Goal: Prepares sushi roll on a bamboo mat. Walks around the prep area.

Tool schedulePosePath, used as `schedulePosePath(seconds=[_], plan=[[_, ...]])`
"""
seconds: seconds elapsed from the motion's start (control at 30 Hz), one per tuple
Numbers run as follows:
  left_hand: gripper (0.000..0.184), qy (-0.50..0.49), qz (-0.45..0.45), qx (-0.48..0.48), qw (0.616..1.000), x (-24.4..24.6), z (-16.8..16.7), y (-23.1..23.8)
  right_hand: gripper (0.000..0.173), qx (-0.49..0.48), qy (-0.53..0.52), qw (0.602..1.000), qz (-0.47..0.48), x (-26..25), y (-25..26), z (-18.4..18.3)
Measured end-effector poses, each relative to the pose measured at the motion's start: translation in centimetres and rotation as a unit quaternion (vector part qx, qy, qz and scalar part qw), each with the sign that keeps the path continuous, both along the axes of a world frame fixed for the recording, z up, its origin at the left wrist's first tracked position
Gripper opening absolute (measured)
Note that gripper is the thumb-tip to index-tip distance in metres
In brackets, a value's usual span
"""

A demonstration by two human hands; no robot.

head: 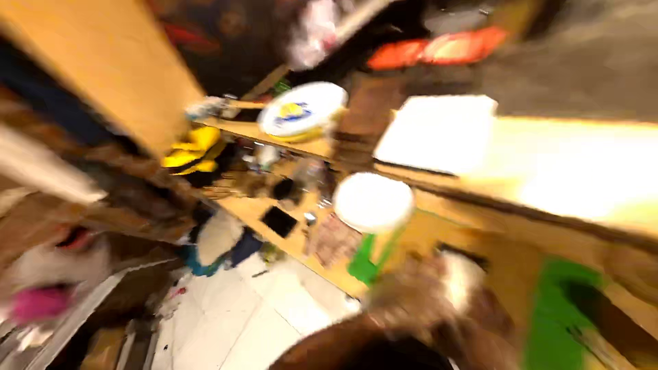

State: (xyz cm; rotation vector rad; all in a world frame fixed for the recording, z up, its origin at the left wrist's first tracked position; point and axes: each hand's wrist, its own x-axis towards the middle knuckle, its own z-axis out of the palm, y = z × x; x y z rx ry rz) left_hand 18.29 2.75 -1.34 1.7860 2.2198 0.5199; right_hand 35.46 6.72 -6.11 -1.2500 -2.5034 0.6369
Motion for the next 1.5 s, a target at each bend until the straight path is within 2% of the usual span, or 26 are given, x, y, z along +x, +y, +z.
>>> schedulePosePath(seconds=[0.03, 0.07, 0.13, 0.2, 0.3, 0.5, 0.77, 0.87, 0.97, 1.17, 1.33, 1.5], plan=[[0.064, 0.004, -0.034, -0.007, 0.999, -1.4, -1.0, -0.9, 0.061, -0.004, 0.011, 0.999, -0.031, -0.1, 0.1, -1.4], [0.063, 0.003, -0.042, -0.006, 0.999, -2.7, -2.2, -1.6, 0.069, 0.006, -0.002, 0.999, -0.044, -0.1, 0.4, -1.8], [0.062, 0.007, -0.051, -0.005, 0.999, -5.0, -4.8, -2.5, 0.081, 0.011, -0.045, 0.997, -0.065, -0.4, 1.2, -1.7], [0.064, 0.020, -0.066, -0.023, 0.997, -6.2, -5.8, -2.8, 0.080, -0.005, -0.056, 0.996, -0.072, -0.7, 1.4, -1.6], [0.065, 0.020, -0.091, -0.034, 0.995, -5.0, -6.5, -1.9, 0.078, -0.007, -0.068, 0.994, -0.081, -0.6, 1.2, -2.0], [0.064, 0.023, -0.096, -0.059, 0.993, -2.6, -6.1, 1.4, 0.078, -0.021, -0.065, 0.994, -0.087, -0.7, 1.1, -1.8], [0.064, 0.029, -0.121, -0.037, 0.992, -2.8, -7.3, 2.4, 0.080, -0.005, -0.057, 0.994, -0.091, -0.5, 0.8, -2.1], [0.064, 0.053, -0.122, -0.032, 0.991, -2.8, -6.5, 3.5, 0.080, -0.006, -0.061, 0.994, -0.086, -0.5, 0.9, -2.0], [0.067, 0.068, -0.123, -0.074, 0.987, -2.4, -5.5, 4.4, 0.079, -0.011, -0.059, 0.994, -0.089, -0.5, 0.9, -2.0], [0.069, 0.109, -0.144, 0.017, 0.984, -3.0, -7.0, 4.4, 0.078, -0.016, -0.062, 0.994, -0.088, -0.6, 0.9, -1.9], [0.068, 0.052, -0.100, -0.027, 0.993, -4.2, -6.0, 5.5, 0.079, -0.018, -0.060, 0.994, -0.088, -0.6, 1.0, -1.7], [0.068, 0.075, -0.151, -0.037, 0.985, -4.8, -7.0, 6.6, 0.080, -0.016, -0.069, 0.993, -0.090, -0.6, 1.0, -1.8]])
